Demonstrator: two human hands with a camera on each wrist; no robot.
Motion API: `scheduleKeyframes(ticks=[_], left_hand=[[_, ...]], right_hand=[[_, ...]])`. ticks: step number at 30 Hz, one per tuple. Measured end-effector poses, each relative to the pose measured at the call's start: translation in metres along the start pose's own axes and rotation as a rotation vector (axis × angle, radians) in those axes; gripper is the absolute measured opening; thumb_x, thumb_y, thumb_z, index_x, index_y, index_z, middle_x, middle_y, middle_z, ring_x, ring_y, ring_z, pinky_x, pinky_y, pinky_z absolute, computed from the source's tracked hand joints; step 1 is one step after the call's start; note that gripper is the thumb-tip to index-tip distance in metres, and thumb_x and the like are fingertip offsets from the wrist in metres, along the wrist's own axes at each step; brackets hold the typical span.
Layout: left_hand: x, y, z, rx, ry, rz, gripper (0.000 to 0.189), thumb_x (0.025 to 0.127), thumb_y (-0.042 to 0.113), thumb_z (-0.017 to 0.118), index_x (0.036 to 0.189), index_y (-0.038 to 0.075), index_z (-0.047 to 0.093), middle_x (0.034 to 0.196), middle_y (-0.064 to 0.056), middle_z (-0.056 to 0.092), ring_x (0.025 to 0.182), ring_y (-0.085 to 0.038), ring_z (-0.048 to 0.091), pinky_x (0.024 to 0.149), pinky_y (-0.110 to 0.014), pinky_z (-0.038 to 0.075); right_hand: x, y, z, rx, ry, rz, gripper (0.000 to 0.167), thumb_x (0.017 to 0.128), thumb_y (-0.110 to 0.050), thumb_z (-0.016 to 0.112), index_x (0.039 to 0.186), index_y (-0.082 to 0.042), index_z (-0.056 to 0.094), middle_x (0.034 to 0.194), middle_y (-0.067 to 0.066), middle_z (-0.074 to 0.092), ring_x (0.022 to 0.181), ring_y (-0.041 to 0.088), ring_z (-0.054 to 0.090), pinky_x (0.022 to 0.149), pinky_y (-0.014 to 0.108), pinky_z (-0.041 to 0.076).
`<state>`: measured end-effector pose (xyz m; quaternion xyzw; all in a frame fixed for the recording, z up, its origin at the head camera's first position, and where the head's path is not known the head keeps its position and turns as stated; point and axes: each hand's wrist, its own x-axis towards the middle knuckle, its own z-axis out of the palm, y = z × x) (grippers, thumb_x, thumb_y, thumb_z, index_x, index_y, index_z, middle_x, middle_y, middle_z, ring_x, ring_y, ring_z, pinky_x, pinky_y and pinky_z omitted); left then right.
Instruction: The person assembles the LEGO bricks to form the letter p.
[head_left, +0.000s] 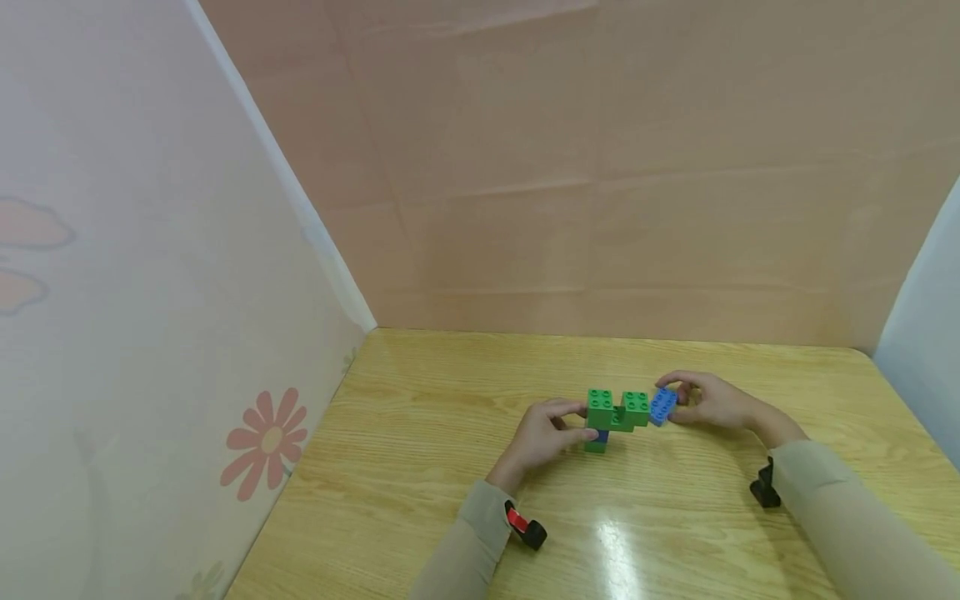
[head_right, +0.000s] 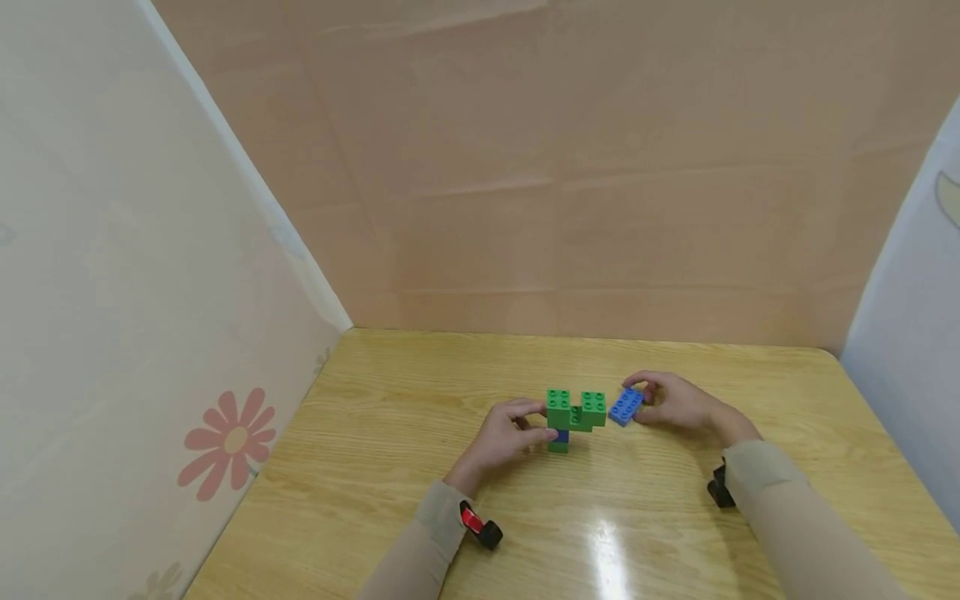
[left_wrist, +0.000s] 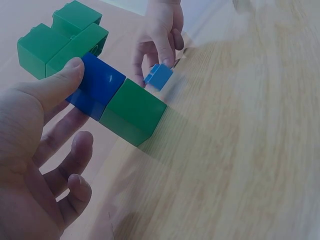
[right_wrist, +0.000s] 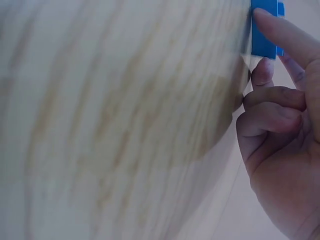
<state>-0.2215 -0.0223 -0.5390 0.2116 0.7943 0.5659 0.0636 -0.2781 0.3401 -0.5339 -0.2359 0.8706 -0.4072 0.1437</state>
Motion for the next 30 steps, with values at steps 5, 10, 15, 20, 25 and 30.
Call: scheduleKeyframes(ticks=[5,10,15,20,25,30], left_hand=[[0.0,0.0,0.0,-0.012,-0.001,-0.003,0.039,0.088,0.031,0.086,0.126,0.024,0.077,0.115,0.02,0.07,0.081,-0.007,0.062,0.069,-0.025,0.053],[0.0,0.0,0.0,-0.013,-0.001,-0.001,0.039,0.088,0.031,0.086,0.126,0.024,0.077,0.114,0.02,0.07,0.082,-0.007,0.062,0.069,-0.025,0.053],[-0.001,0.0,0.0,-0.013,0.0,-0.007,0.039,0.088,0.032,0.086,0.126,0.025,0.077,0.115,0.02,0.07,0.082,-0.007,0.061,0.069,-0.025,0.053],[-0.001,-0.002,-0.001,-0.016,-0.001,0.008,0.038,0.089,0.032,0.085,0.126,0.025,0.077,0.115,0.02,0.07,0.08,-0.008,0.061,0.067,-0.026,0.053],[-0.001,-0.002,-0.001,-0.026,-0.003,0.011,0.038,0.089,0.031,0.085,0.125,0.025,0.077,0.115,0.019,0.07,0.08,-0.008,0.062,0.067,-0.026,0.053],[-0.001,-0.002,-0.001,-0.03,-0.004,0.006,0.038,0.089,0.031,0.085,0.126,0.025,0.077,0.116,0.02,0.07,0.08,-0.008,0.062,0.067,-0.026,0.053]], right_hand=[[-0.001,0.002,0.002,0.014,0.016,-0.011,0.037,0.093,-0.018,0.081,0.125,-0.011,0.065,0.094,0.009,0.057,0.087,0.02,0.05,0.069,0.033,0.039],[-0.002,0.003,0.004,-0.006,0.044,0.02,0.035,0.092,-0.024,0.083,0.121,-0.014,0.067,0.099,0.008,0.058,0.092,0.022,0.05,0.075,0.034,0.041],[-0.004,0.001,0.007,-0.04,0.09,0.028,0.033,0.091,-0.028,0.084,0.118,-0.017,0.069,0.109,0.005,0.063,0.103,0.026,0.054,0.087,0.043,0.044],[-0.008,-0.005,0.007,-0.041,0.12,0.054,0.036,0.091,-0.03,0.084,0.121,-0.016,0.07,0.127,0.014,0.063,0.111,0.027,0.056,0.088,0.04,0.048],[-0.013,-0.006,0.006,0.003,0.115,0.093,0.043,0.093,-0.028,0.082,0.13,-0.012,0.065,0.146,0.027,0.049,0.099,0.026,0.066,0.081,0.037,0.051],[-0.016,-0.008,0.008,-0.01,0.139,0.071,0.045,0.094,-0.032,0.08,0.131,-0.011,0.064,0.144,0.025,0.052,0.113,0.039,0.063,0.086,0.047,0.052]])
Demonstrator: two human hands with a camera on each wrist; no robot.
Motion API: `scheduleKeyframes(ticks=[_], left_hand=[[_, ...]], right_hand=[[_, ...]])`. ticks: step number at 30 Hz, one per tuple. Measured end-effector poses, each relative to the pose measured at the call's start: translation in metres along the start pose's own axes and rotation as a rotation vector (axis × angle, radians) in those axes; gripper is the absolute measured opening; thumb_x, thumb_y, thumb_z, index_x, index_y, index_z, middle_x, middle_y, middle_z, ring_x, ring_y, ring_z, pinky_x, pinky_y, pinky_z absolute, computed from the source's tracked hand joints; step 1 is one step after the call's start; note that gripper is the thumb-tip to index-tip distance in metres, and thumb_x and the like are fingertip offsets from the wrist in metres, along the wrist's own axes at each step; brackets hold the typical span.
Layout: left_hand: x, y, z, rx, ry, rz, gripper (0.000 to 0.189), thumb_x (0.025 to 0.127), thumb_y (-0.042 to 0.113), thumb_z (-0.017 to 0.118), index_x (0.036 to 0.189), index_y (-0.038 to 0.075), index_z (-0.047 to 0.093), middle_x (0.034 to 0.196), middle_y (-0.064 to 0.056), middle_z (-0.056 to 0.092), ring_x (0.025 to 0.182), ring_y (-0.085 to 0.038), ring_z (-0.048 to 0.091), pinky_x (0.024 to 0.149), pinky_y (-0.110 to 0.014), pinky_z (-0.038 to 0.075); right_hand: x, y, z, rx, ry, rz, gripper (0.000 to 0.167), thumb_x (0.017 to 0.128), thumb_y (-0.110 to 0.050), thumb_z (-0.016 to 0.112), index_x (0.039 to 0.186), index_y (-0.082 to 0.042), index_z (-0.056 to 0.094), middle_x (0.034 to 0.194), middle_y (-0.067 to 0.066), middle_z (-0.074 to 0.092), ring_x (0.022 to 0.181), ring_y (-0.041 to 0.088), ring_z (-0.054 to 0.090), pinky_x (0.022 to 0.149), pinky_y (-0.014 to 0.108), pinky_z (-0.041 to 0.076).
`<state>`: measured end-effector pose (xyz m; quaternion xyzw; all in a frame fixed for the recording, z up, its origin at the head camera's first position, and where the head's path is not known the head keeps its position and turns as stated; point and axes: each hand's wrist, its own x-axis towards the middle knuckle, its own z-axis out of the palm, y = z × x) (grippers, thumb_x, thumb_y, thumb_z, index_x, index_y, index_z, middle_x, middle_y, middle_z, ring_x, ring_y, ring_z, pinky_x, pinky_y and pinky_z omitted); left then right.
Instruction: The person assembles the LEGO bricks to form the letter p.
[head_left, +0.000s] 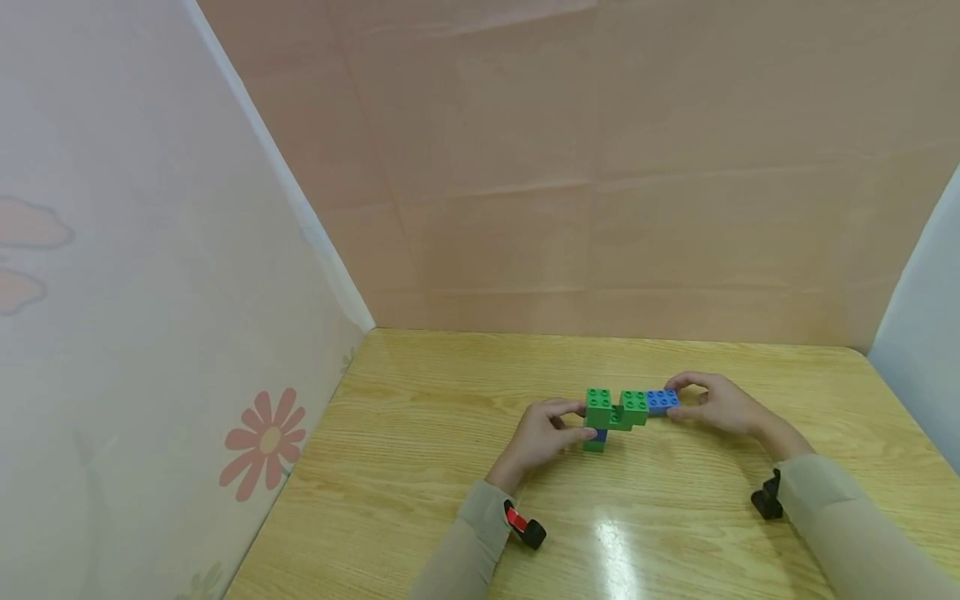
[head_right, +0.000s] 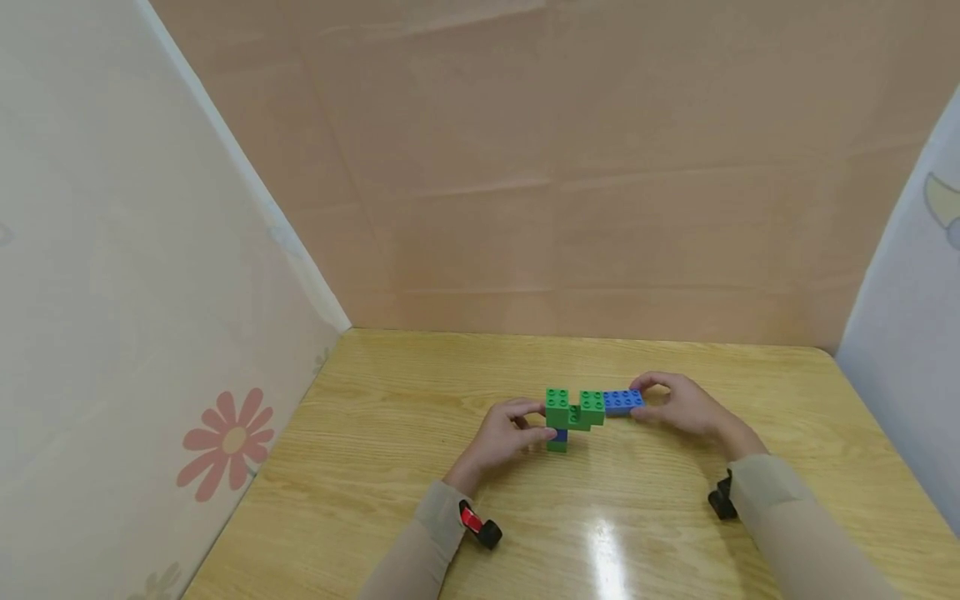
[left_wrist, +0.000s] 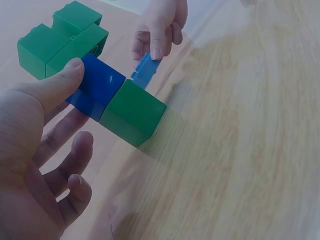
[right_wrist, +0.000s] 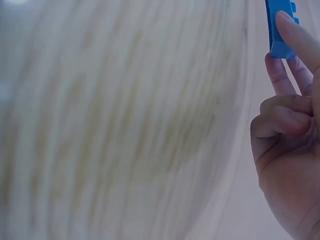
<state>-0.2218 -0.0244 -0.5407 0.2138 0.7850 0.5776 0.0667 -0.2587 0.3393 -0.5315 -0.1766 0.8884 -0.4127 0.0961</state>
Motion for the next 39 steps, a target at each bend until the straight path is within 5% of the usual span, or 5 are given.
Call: scheduleKeyframes(ticks=[3,9,12,37,39], left_hand=[[0.0,0.0,0.0,0.005,0.005,-0.004,0.038,0.089,0.032,0.085,0.126,0.025,0.077,0.116,0.02,0.07,0.082,-0.008,0.062,0.069,-0.026,0.053],[0.0,0.0,0.0,0.021,0.012,-0.009,0.038,0.089,0.033,0.085,0.126,0.026,0.077,0.116,0.02,0.069,0.085,-0.007,0.061,0.072,-0.026,0.053],[0.0,0.0,0.0,0.022,0.014,-0.013,0.039,0.089,0.034,0.085,0.126,0.026,0.077,0.115,0.021,0.069,0.085,-0.008,0.061,0.071,-0.026,0.053],[-0.001,0.001,-0.001,0.031,0.014,-0.02,0.04,0.088,0.033,0.086,0.126,0.025,0.077,0.114,0.02,0.07,0.082,-0.01,0.061,0.068,-0.025,0.052],[0.0,0.0,-0.001,0.031,0.013,-0.019,0.04,0.088,0.033,0.086,0.126,0.025,0.077,0.114,0.02,0.07,0.083,-0.009,0.061,0.068,-0.025,0.052]], right_hand=[[0.0,-0.004,0.001,-0.029,0.034,-0.023,0.044,0.095,-0.034,0.079,0.13,-0.012,0.065,0.136,0.019,0.058,0.116,0.034,0.06,0.086,0.047,0.053],[0.0,-0.02,0.001,-0.014,0.066,-0.024,0.044,0.094,-0.036,0.08,0.128,-0.013,0.065,0.129,0.015,0.059,0.061,0.008,0.041,0.058,0.032,0.044],[0.0,-0.027,0.0,-0.007,0.076,-0.025,0.045,0.094,-0.037,0.079,0.129,-0.012,0.064,0.128,0.017,0.058,0.054,0.005,0.028,0.05,0.033,0.037],[-0.003,-0.088,-0.003,-0.084,0.186,-0.087,0.038,0.096,-0.035,0.077,0.127,-0.017,0.064,0.107,0.008,0.066,0.047,0.009,0.031,0.042,0.031,0.035],[-0.003,-0.093,-0.003,-0.089,0.185,-0.087,0.038,0.096,-0.036,0.077,0.127,-0.017,0.065,0.088,0.005,0.064,0.047,0.009,0.03,0.042,0.031,0.034]])
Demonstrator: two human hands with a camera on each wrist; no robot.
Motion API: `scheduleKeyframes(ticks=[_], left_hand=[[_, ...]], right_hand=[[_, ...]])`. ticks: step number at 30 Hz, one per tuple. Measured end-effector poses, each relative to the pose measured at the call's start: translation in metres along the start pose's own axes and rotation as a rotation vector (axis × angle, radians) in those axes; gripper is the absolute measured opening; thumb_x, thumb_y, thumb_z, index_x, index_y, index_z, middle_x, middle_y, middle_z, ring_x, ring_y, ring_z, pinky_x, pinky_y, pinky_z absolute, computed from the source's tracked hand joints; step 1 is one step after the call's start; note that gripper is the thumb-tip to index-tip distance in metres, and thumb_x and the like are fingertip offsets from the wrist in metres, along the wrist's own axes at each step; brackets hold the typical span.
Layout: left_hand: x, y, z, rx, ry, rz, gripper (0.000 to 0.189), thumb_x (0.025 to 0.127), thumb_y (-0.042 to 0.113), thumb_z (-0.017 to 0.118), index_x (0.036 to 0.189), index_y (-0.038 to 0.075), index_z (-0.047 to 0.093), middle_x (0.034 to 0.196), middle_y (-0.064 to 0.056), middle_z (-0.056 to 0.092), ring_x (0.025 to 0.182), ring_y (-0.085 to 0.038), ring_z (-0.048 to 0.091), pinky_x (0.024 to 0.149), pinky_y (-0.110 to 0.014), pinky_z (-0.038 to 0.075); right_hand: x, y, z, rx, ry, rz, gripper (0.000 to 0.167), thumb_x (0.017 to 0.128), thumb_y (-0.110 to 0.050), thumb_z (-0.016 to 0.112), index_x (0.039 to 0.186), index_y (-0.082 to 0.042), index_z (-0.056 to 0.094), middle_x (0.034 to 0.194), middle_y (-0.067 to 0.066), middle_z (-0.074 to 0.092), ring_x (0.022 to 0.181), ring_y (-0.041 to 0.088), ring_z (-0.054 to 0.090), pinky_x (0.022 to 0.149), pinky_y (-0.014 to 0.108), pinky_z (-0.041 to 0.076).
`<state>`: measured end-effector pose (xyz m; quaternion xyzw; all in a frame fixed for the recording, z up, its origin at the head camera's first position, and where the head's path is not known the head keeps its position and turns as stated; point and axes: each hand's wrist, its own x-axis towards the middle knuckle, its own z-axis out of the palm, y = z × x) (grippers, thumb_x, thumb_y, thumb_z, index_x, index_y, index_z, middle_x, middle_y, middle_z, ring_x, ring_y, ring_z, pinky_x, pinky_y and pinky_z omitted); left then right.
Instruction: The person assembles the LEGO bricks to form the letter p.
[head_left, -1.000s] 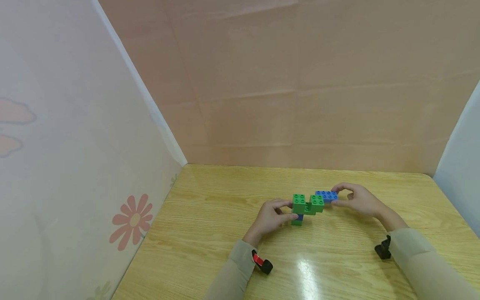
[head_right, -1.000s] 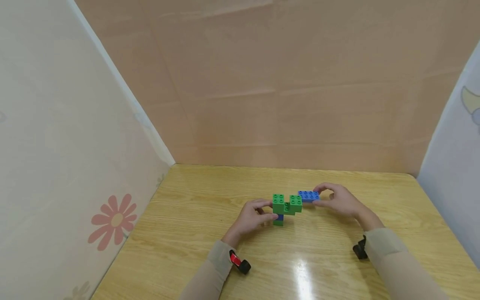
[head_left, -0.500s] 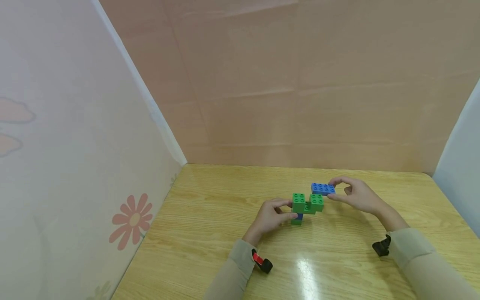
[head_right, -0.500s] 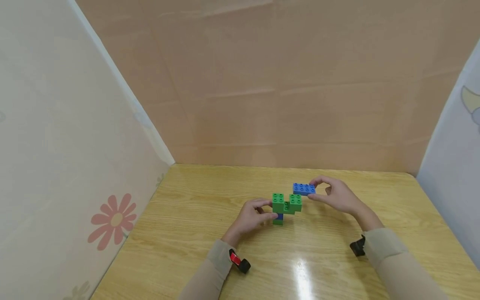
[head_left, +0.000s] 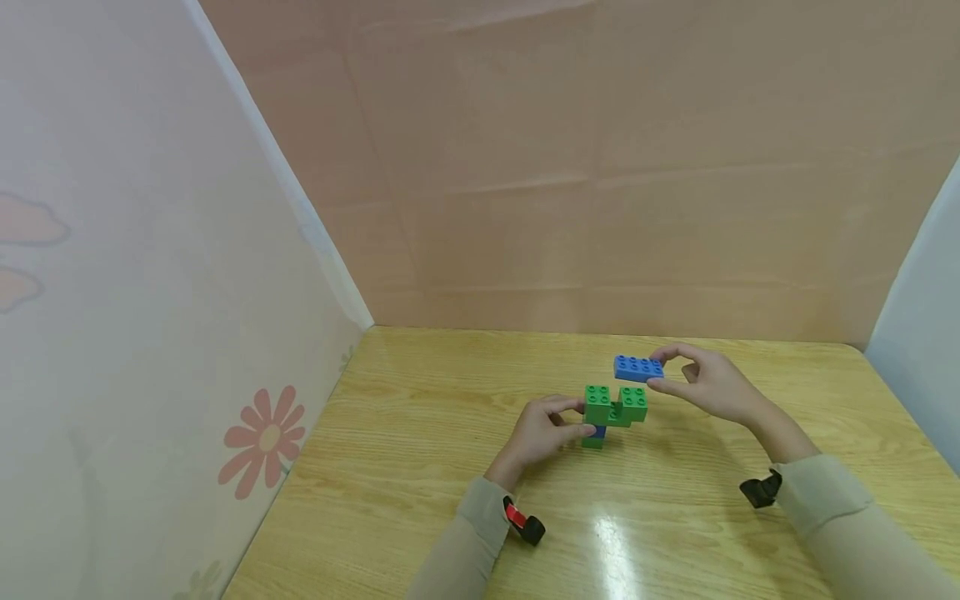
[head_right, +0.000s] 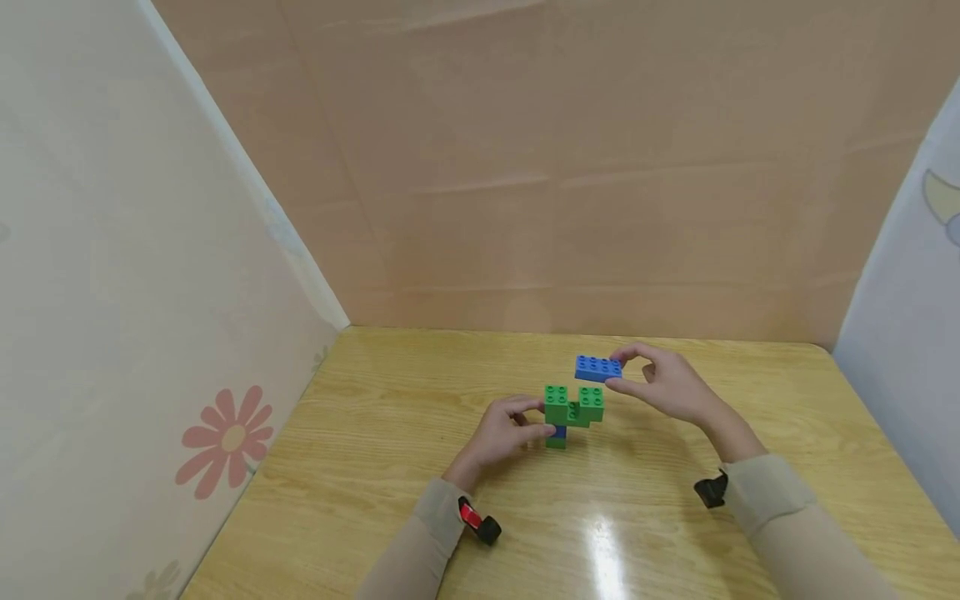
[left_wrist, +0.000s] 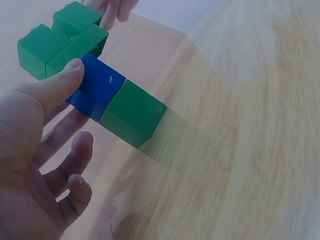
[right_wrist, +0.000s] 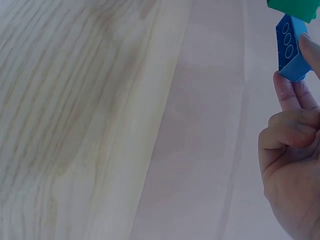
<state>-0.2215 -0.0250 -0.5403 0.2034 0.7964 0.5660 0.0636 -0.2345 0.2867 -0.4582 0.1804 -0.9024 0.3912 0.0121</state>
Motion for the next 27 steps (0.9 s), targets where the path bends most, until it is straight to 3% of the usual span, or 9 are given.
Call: scheduleKeyframes(ticks=[5,15,22,27], left_hand=[[0.0,-0.001,0.0,0.006,0.002,-0.003,0.041,0.088,0.033,0.086,0.127,0.024,0.077,0.115,0.021,0.07,0.084,-0.009,0.061,0.069,-0.025,0.052],[0.001,-0.001,0.0,0.009,-0.002,0.011,0.04,0.089,0.033,0.086,0.127,0.025,0.077,0.115,0.021,0.07,0.085,-0.008,0.061,0.071,-0.025,0.053],[0.002,-0.002,0.0,0.006,-0.007,0.027,0.039,0.089,0.034,0.085,0.126,0.027,0.077,0.115,0.021,0.07,0.087,-0.007,0.062,0.073,-0.026,0.053],[0.002,-0.003,0.0,0.005,-0.009,0.027,0.037,0.09,0.035,0.084,0.126,0.028,0.077,0.114,0.021,0.07,0.091,-0.009,0.062,0.075,-0.026,0.053]], right_hand=[[0.0,-0.014,-0.001,-0.006,-0.002,-0.019,0.036,0.097,-0.035,0.077,0.126,-0.017,0.065,0.058,-0.002,0.042,0.046,0.008,0.03,0.043,0.031,0.034],[0.001,-0.032,0.001,-0.03,0.027,-0.116,0.032,0.096,-0.028,0.079,0.124,-0.017,0.066,0.055,-0.01,0.031,0.046,0.011,0.028,0.044,0.031,0.033],[0.002,-0.042,0.007,-0.049,0.04,-0.219,0.033,0.091,-0.021,0.083,0.12,-0.019,0.068,0.057,-0.011,0.034,0.047,0.005,0.027,0.045,0.029,0.033],[0.001,-0.046,0.012,-0.046,0.03,-0.233,0.033,0.09,-0.022,0.085,0.119,-0.021,0.068,0.058,-0.011,0.034,0.048,0.005,0.027,0.045,0.028,0.032]])
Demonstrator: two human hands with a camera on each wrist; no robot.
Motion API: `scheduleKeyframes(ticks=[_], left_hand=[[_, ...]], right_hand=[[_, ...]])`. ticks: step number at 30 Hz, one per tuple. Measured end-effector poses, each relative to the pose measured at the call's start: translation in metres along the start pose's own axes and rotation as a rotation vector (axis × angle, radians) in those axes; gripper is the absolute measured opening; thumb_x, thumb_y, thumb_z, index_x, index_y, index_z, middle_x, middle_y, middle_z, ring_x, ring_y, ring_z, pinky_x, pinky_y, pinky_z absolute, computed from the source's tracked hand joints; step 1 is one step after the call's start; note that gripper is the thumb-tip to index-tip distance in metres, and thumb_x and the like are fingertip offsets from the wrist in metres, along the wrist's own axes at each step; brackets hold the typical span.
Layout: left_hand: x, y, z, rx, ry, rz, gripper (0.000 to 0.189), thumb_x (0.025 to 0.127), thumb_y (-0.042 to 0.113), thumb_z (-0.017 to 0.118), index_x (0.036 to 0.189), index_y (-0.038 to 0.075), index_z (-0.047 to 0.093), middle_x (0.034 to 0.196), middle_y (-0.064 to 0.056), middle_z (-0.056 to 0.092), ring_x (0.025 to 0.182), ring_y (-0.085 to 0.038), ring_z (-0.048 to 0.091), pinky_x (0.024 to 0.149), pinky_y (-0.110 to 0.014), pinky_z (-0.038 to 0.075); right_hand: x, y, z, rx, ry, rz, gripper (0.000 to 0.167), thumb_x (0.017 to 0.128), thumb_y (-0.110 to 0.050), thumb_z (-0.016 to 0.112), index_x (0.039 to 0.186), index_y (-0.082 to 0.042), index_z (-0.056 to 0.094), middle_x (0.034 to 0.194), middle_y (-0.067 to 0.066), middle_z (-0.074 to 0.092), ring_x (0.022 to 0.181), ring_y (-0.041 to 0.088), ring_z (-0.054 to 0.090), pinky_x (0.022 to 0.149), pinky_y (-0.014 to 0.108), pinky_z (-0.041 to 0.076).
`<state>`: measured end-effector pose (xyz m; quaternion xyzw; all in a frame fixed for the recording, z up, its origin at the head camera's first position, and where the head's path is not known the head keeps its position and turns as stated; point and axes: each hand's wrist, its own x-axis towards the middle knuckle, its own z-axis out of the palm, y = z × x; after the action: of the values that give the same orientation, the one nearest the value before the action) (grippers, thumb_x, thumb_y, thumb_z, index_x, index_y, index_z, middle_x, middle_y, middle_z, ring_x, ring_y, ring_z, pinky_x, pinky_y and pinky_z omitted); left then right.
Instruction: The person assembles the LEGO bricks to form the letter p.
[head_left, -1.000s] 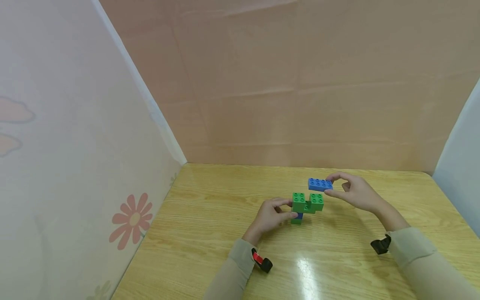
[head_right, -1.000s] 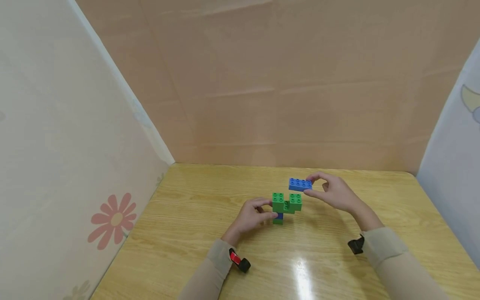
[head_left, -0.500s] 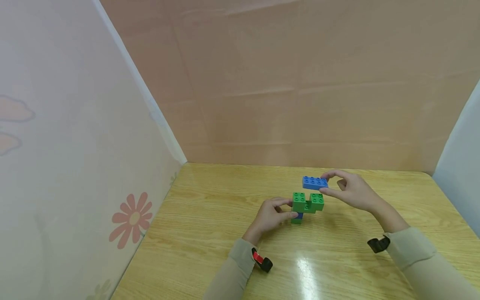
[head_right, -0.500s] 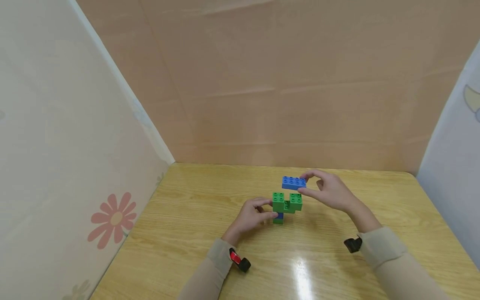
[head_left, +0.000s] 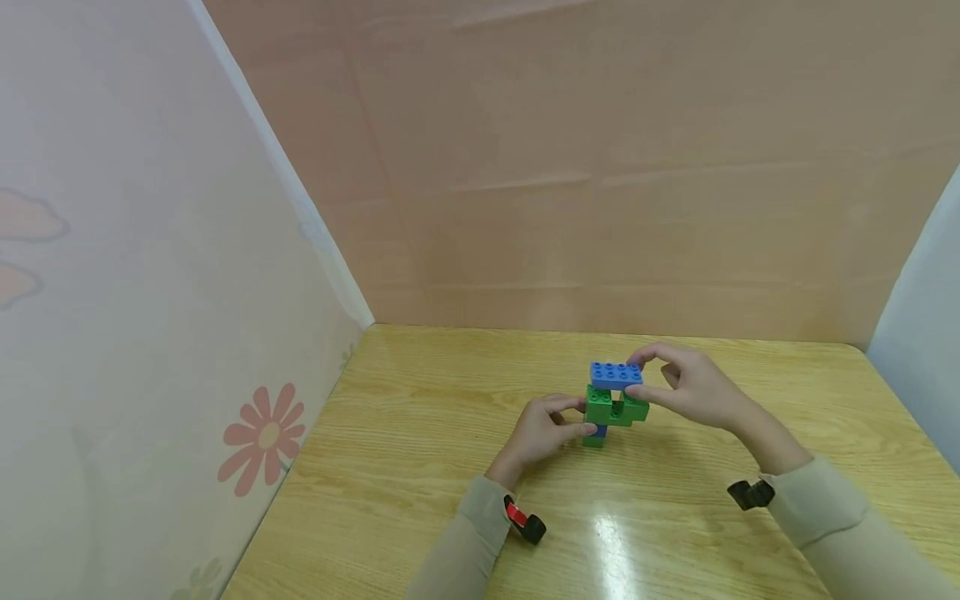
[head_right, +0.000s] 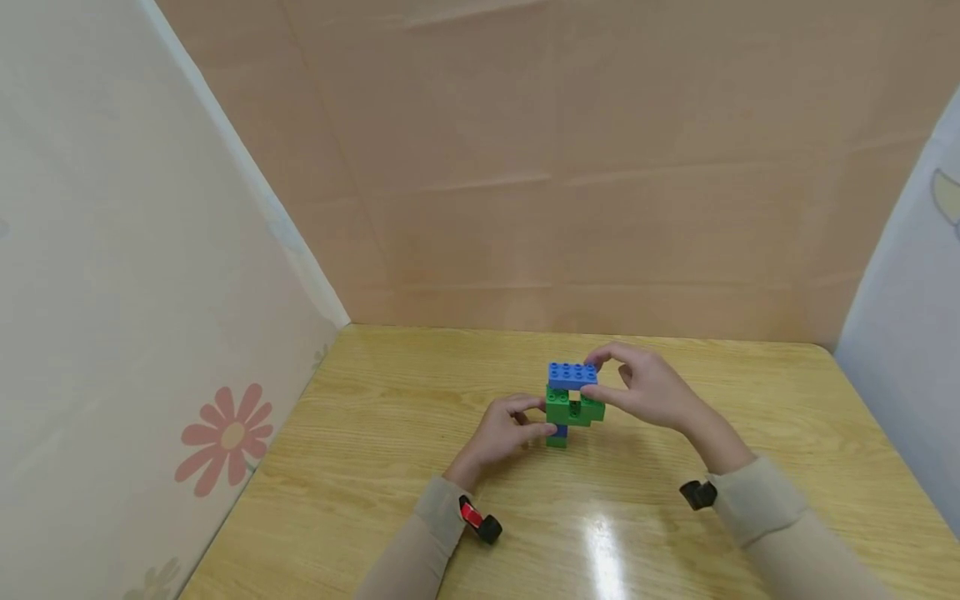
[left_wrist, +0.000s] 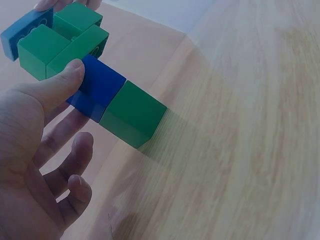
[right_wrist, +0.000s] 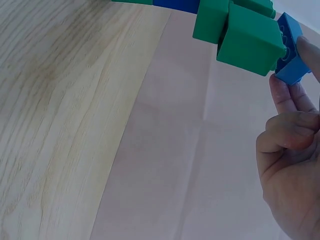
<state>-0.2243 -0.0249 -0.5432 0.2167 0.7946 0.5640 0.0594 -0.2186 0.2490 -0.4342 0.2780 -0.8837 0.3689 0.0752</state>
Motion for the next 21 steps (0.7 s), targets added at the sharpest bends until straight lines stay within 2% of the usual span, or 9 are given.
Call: scheduleKeyframes(ticks=[3,6,9,11,16,21], left_hand=[[0.0005,-0.0006,0.0002,0.004,-0.003,0.011,0.037,0.09,0.034,0.084,0.126,0.027,0.077,0.114,0.021,0.07,0.094,-0.012,0.063,0.077,-0.026,0.053],[0.0009,-0.0011,0.0003,0.006,-0.006,0.021,0.038,0.091,0.034,0.083,0.127,0.026,0.077,0.115,0.02,0.07,0.096,-0.014,0.063,0.078,-0.026,0.053],[0.0009,-0.0011,0.0001,0.004,-0.006,0.022,0.038,0.091,0.034,0.083,0.128,0.026,0.077,0.115,0.021,0.07,0.096,-0.013,0.063,0.078,-0.026,0.053],[0.0005,-0.0008,-0.0001,0.002,-0.004,0.017,0.039,0.091,0.034,0.084,0.128,0.025,0.077,0.115,0.021,0.07,0.094,-0.011,0.063,0.078,-0.026,0.053],[-0.0007,0.0004,-0.0006,-0.001,-0.001,0.006,0.04,0.09,0.034,0.084,0.128,0.023,0.076,0.114,0.02,0.07,0.091,-0.007,0.063,0.077,-0.026,0.054],[-0.0009,0.001,-0.0009,-0.01,0.004,0.0,0.041,0.09,0.033,0.085,0.128,0.022,0.076,0.115,0.02,0.07,0.093,-0.01,0.064,0.078,-0.026,0.054]], right_hand=[[-0.0006,-0.0004,0.0025,-0.007,-0.006,-0.001,0.033,0.09,-0.023,0.085,0.118,-0.023,0.068,0.058,-0.01,0.032,0.048,0.005,0.026,0.045,0.028,0.031],[-0.0013,-0.0009,0.0046,-0.006,-0.007,-0.018,0.033,0.089,-0.023,0.085,0.118,-0.023,0.068,0.064,-0.009,0.041,0.049,0.005,0.027,0.045,0.028,0.031],[-0.0019,-0.0005,0.0065,-0.004,-0.005,-0.034,0.034,0.089,-0.022,0.086,0.118,-0.023,0.068,0.081,-0.009,0.057,0.049,0.004,0.028,0.044,0.027,0.032],[-0.0024,0.0,0.0074,-0.008,-0.003,-0.042,0.035,0.088,-0.022,0.086,0.118,-0.024,0.068,0.089,-0.009,0.061,0.05,0.003,0.028,0.045,0.027,0.032],[-0.0044,0.0005,0.0096,-0.018,-0.014,-0.037,0.035,0.089,-0.023,0.086,0.118,-0.023,0.068,0.071,-0.01,0.05,0.05,0.002,0.027,0.047,0.027,0.033],[-0.0062,-0.0008,0.0106,-0.025,-0.014,-0.03,0.035,0.089,-0.024,0.086,0.119,-0.023,0.068,0.069,-0.011,0.045,0.051,0.002,0.028,0.047,0.026,0.032]])
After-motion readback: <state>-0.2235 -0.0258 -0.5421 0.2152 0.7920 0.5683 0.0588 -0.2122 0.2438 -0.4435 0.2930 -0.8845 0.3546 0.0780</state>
